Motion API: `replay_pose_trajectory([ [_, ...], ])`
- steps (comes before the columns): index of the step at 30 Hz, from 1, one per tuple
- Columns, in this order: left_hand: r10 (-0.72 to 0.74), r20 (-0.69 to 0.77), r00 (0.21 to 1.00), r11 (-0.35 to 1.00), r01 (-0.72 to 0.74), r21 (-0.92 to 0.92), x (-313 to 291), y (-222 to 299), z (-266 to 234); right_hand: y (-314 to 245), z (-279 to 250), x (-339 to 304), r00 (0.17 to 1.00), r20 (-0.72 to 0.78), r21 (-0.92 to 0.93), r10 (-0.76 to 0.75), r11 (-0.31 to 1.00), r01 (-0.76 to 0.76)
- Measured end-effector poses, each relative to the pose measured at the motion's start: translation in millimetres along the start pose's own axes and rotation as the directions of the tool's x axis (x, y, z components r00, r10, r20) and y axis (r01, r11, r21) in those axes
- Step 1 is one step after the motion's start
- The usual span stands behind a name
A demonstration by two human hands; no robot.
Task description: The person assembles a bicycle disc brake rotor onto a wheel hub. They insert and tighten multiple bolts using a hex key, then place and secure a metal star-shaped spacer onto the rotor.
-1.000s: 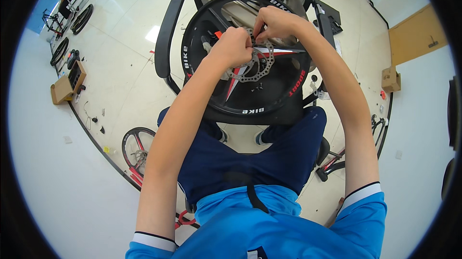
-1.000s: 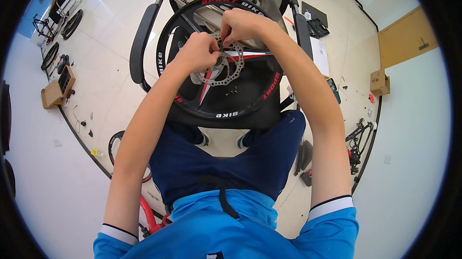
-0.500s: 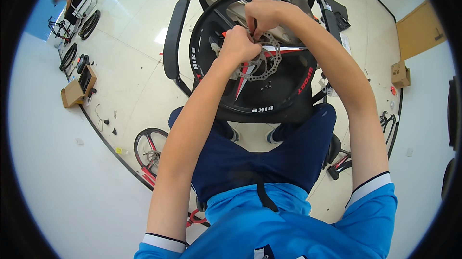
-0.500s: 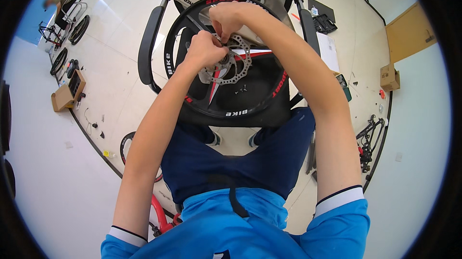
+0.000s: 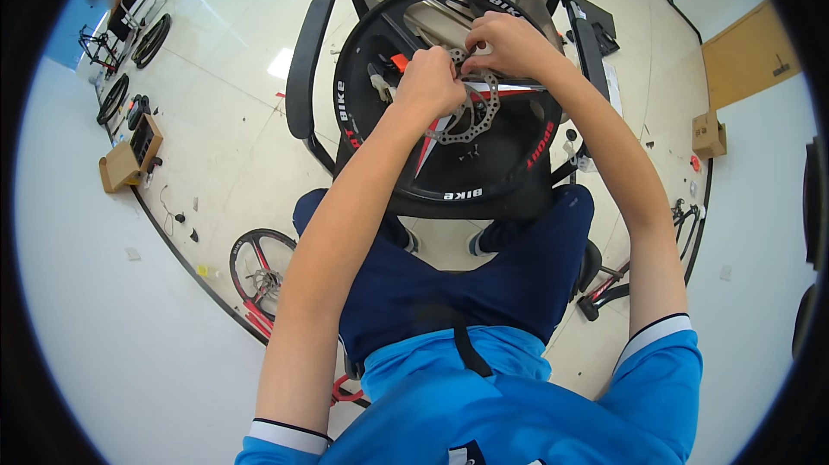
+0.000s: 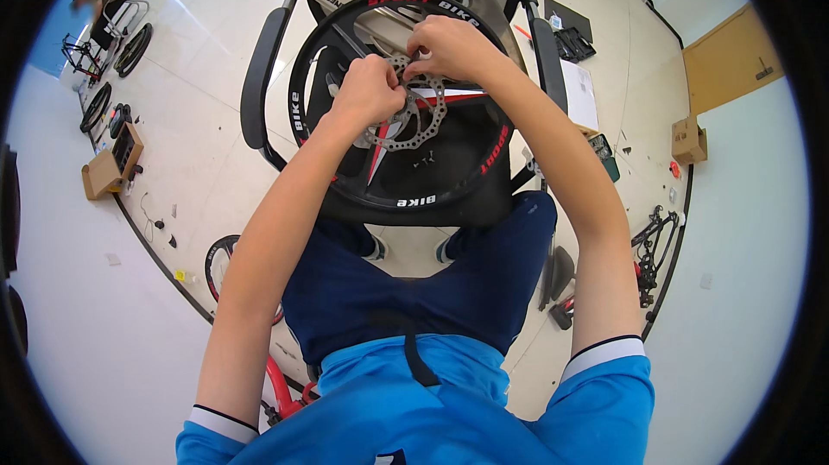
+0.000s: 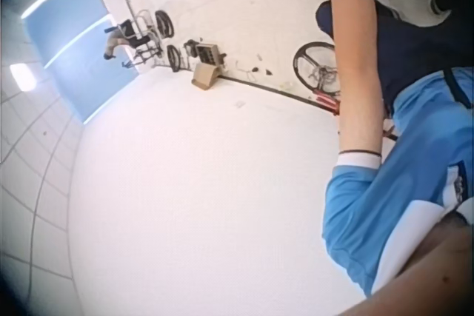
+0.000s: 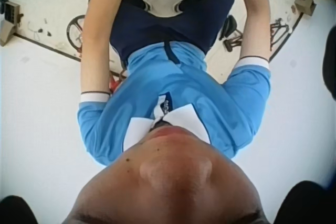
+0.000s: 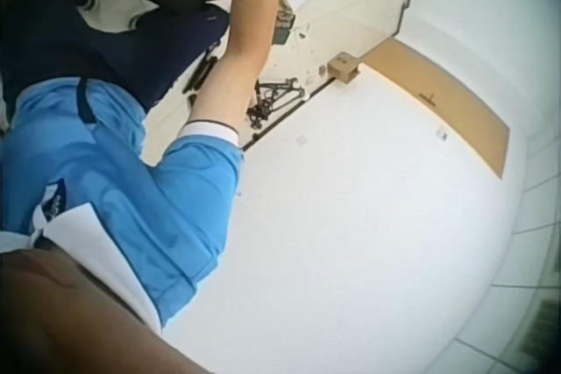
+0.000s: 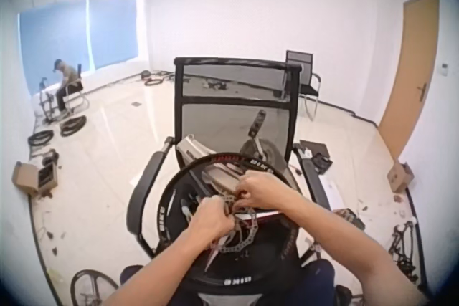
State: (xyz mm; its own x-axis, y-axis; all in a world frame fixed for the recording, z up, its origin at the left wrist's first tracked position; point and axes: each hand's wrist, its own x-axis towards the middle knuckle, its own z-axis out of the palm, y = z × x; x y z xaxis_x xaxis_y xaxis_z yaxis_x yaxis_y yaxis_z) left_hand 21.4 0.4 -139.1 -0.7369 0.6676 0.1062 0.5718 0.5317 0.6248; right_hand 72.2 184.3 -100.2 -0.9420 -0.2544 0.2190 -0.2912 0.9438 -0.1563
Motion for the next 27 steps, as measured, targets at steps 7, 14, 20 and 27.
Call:
replay_pose_trajectory([
  [7, 0.017, -0.018, 1.0, 1.0, -0.017, 0.023, 2.3, 0.5, 6.0, 16.2, 26.3, -19.0, 0.913, -0.275, -0.208, -0.302, 0.946, 0.25],
  [14, 0.096, -0.046, 0.994, 0.994, -0.093, 0.061, 5.4, -11.8, 15.7, -4.9, 37.3, -35.6, 0.932, -0.36, -0.039, -0.024, 0.999, 0.011],
  [20, 0.115, -0.003, 0.993, 0.99, -0.115, 0.08, 0.0, 0.1, 1.8, 8.1, 12.3, -20.3, 0.991, -0.134, 0.021, -0.023, 0.999, 0.026],
  [27, 0.056, -0.055, 0.997, 0.998, -0.056, -0.002, -8.0, 3.6, -0.8, 4.1, 2.7, -17.1, 0.99, -0.056, 0.224, 0.128, 0.968, -0.112],
])
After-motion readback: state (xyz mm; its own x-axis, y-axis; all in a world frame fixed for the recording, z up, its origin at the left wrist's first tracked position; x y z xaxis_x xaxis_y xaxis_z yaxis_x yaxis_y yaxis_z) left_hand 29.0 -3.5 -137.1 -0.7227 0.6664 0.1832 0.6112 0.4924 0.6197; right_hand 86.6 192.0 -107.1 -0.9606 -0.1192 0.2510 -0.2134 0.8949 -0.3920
